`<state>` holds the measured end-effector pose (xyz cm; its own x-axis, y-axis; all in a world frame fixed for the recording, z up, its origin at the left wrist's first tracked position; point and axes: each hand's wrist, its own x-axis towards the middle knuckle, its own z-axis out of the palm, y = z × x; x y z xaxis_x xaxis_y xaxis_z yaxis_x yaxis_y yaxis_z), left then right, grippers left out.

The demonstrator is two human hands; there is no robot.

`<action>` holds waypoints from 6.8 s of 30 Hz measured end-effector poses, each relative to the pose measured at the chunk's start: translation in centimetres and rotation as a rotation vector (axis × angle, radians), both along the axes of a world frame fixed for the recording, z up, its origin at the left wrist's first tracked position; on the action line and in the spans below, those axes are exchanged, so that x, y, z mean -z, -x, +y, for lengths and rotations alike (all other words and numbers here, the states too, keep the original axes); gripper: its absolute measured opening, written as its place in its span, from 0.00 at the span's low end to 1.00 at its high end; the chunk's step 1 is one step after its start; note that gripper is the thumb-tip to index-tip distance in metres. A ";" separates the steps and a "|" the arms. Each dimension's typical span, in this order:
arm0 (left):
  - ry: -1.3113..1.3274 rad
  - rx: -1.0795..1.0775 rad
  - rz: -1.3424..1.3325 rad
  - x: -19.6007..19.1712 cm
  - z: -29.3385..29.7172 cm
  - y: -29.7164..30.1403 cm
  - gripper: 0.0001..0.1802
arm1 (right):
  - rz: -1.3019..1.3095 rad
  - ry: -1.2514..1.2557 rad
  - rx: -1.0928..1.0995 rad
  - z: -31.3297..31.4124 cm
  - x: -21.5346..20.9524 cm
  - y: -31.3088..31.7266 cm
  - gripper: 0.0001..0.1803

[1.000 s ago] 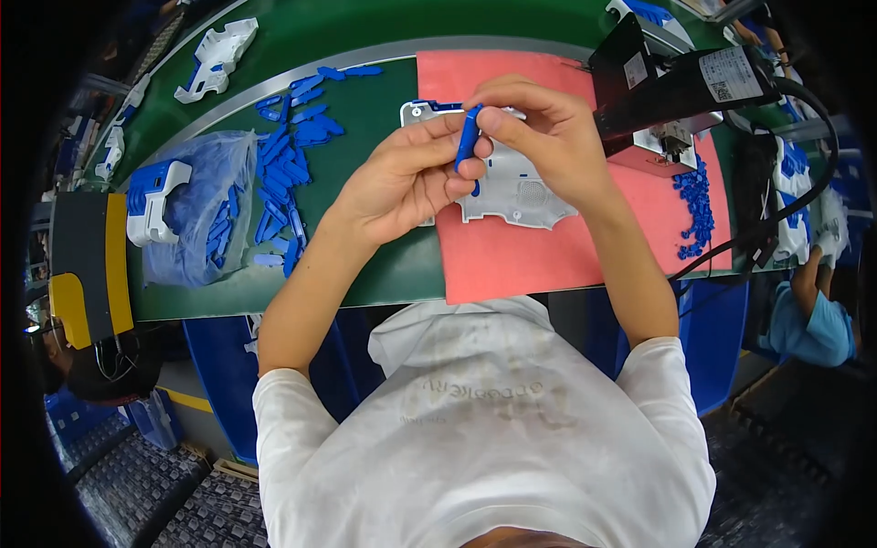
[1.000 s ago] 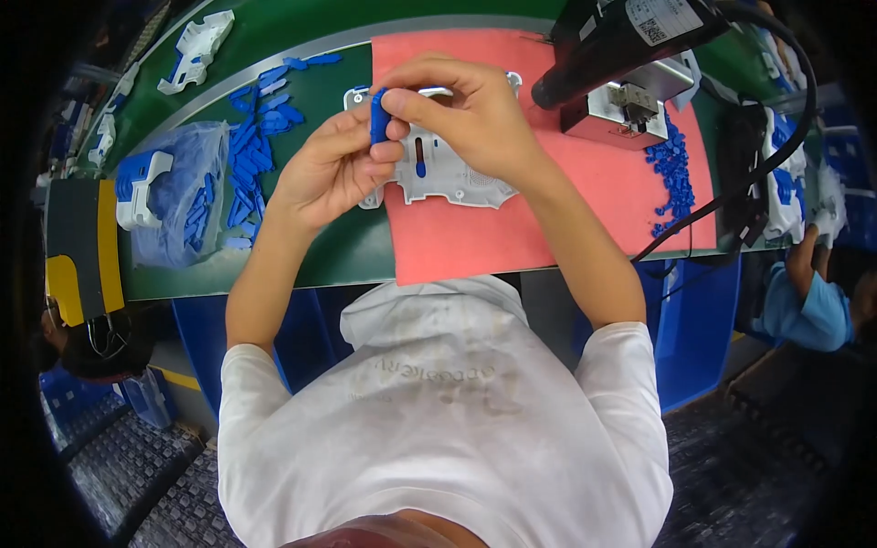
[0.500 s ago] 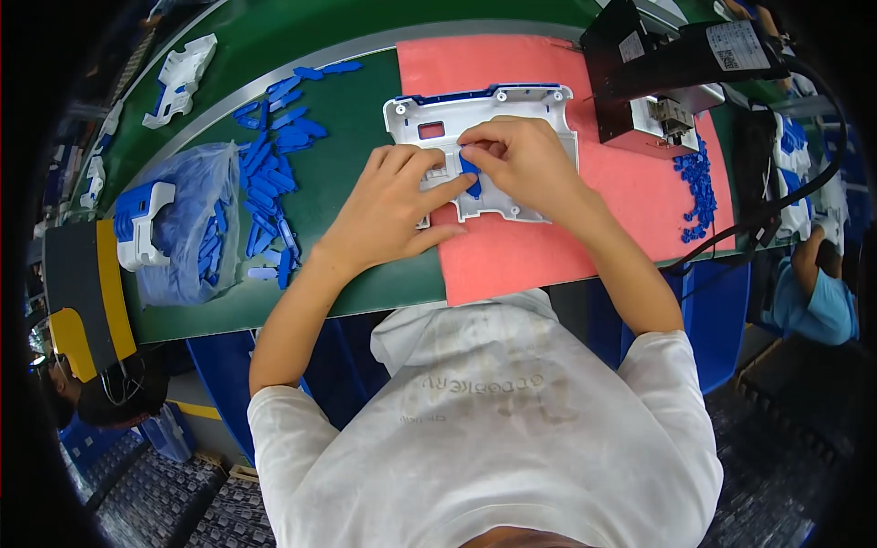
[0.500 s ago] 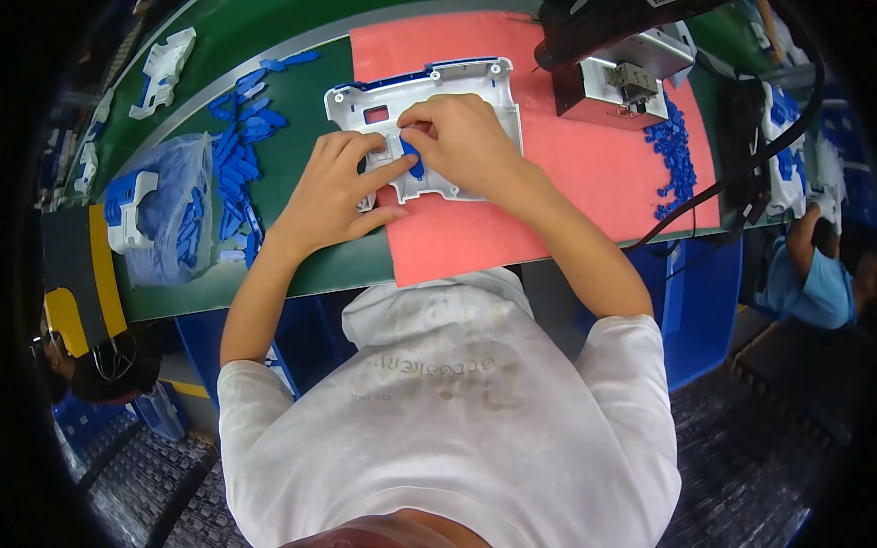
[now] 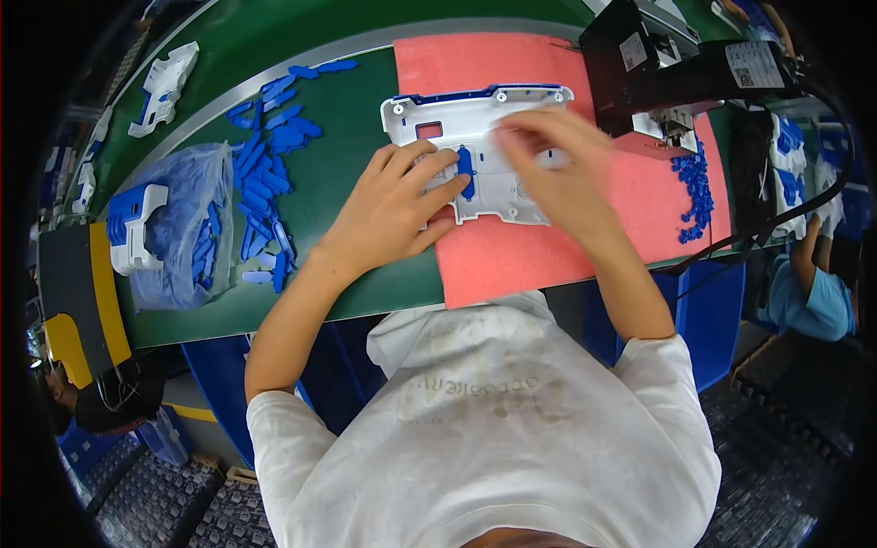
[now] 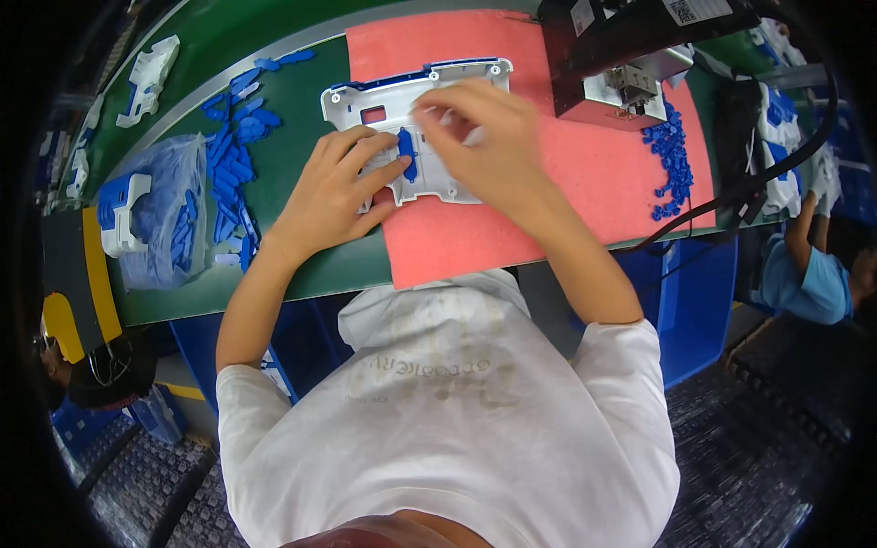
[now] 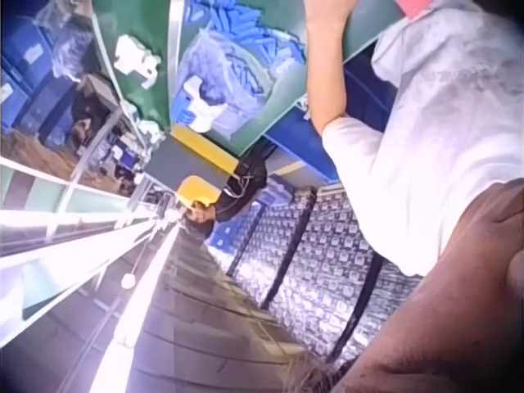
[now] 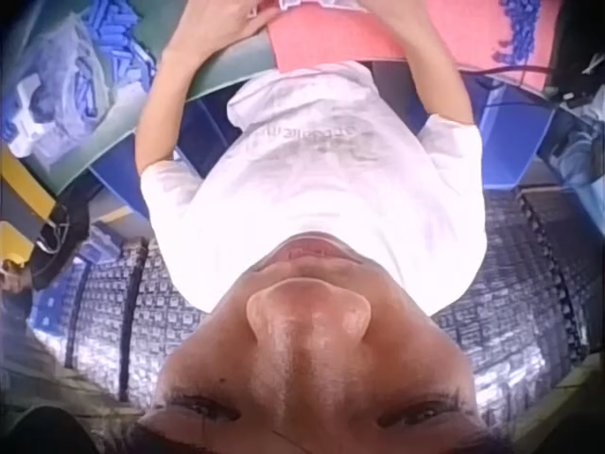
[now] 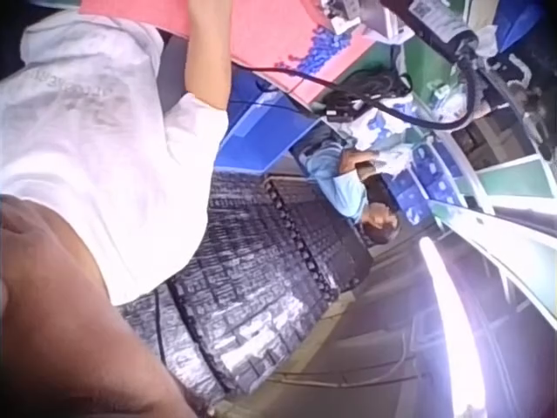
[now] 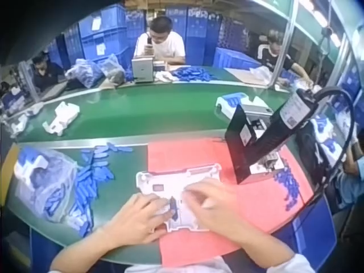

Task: Assembling plastic components for a device housing by inserting blue strips and fastening them with an electric screwdriver.

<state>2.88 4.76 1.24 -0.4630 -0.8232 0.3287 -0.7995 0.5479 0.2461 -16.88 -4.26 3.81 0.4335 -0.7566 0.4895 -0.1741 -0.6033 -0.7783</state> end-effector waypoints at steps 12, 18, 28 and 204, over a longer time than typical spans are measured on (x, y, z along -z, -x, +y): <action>0.005 0.021 0.055 0.8 -0.9 1.2 0.25 | -0.613 0.527 0.503 -7.3 -2.6 7.7 0.15; 0.017 0.038 0.054 1.1 -2.3 2.7 0.26 | -0.785 0.310 0.175 -8.0 -5.8 13.2 0.35; 0.087 0.045 0.132 1.8 -4.4 4.1 0.24 | -0.553 0.217 0.278 -8.9 -3.9 11.7 0.30; 0.044 -0.017 0.329 2.9 -4.5 3.5 0.22 | -0.482 0.242 0.194 -8.1 -3.8 11.8 0.26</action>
<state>-0.58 0.25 -1.68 -0.3128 -0.8114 0.4938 -0.6901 0.5513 0.4688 -28.67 -12.33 7.59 -0.0170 -0.6418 0.7667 0.0409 -0.7666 -0.6408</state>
